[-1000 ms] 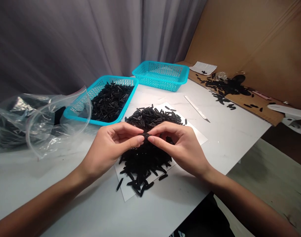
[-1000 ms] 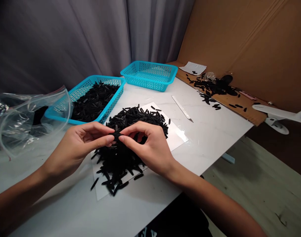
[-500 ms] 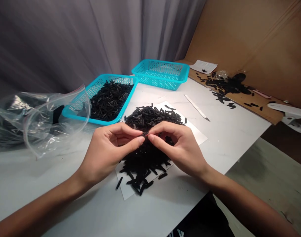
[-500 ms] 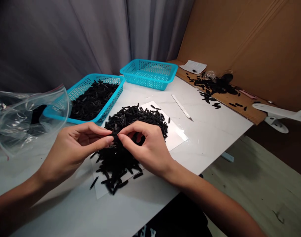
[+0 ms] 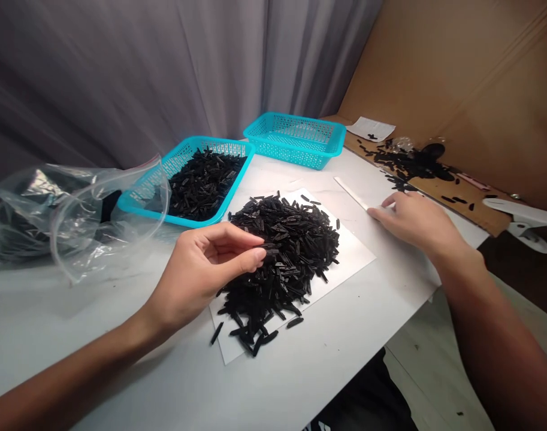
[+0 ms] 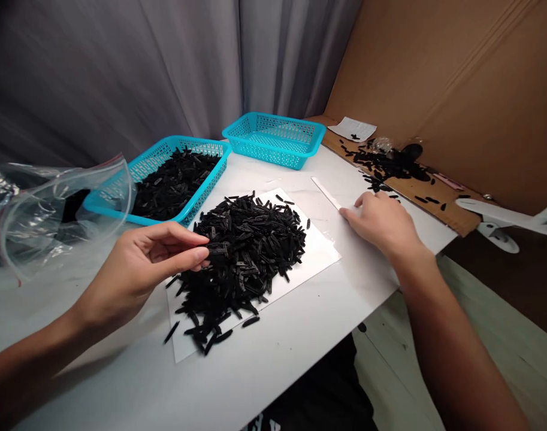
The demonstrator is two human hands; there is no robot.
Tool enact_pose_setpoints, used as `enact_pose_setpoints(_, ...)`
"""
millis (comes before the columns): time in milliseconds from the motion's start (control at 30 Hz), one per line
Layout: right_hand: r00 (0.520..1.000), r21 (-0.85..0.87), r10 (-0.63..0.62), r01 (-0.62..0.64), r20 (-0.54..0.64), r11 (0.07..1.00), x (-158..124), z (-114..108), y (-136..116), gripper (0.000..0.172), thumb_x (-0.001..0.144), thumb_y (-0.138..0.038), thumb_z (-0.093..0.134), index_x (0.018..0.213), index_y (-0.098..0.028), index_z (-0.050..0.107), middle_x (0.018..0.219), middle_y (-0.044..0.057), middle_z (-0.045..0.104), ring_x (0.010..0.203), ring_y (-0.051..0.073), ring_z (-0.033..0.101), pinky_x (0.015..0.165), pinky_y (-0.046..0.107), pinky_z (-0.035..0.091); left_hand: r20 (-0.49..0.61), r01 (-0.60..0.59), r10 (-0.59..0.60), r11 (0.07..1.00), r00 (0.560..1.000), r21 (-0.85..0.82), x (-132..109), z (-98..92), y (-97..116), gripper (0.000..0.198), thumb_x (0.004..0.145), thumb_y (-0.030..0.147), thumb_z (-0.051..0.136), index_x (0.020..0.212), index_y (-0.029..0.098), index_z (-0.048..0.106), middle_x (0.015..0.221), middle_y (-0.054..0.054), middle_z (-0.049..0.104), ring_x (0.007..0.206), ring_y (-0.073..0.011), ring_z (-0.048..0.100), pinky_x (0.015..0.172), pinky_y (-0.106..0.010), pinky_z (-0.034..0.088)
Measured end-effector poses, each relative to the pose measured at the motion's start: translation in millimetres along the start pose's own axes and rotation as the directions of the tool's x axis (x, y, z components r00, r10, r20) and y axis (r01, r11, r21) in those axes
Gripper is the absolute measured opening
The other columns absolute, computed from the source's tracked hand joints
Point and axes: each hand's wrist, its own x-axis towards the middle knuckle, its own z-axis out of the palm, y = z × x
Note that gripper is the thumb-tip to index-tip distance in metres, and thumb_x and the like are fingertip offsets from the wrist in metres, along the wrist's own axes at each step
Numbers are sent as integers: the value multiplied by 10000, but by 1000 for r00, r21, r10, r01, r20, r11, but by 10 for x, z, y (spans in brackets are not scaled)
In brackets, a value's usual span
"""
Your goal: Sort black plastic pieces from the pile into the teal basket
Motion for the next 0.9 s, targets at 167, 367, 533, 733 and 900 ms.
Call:
enact_pose_setpoints(167,980,71,-10,-5,200,997,63,-41,183,359,870,-297,730,549,-235,581,555,51,629,484,146,506,501,313,362,27,29,-28,999,999,-46,-25,-1,5,93,774,270,878,853,254,833,792,9,786,700,-100,741,661,-116,599)
enact_pose_setpoints(367,921,244,-84,-12,379,970,122,-208,123,326,719,-190,844,540,-209,572,491,16,613,429,157,517,436,302,349,49,42,-41,999,998,-30,-40,-12,2,96,798,301,869,890,297,841,803,29,785,695,-63,718,633,-65,556)
enact_pose_setpoints(533,968,614,-186,44,169,788,-80,-430,-67,376,938,-611,602,819,-259,546,569,-10,631,475,137,565,467,292,449,64,3,-5,999,998,36,-10,-19,-38,89,824,295,833,911,305,841,793,32,775,646,-48,666,570,-68,512)
enact_pose_setpoints(733,921,961,-390,90,19,260,-463,-280,-710,295,864,-322,824,885,-249,539,710,34,792,637,214,795,577,290,637,-55,-41,53,978,997,202,178,-89,-216,257,769,272,840,1021,228,821,813,-3,773,738,-98,689,645,-146,530)
enact_pose_setpoints(900,830,930,-552,257,-74,263,-710,-146,-1153,110,897,-244,790,976,-198,728,826,37,823,696,179,803,578,233,640,-19,-36,41,975,999,218,213,-103,-244,273,790,307,819,1037,195,788,846,-24,763,782,-123,699,631,-164,525)
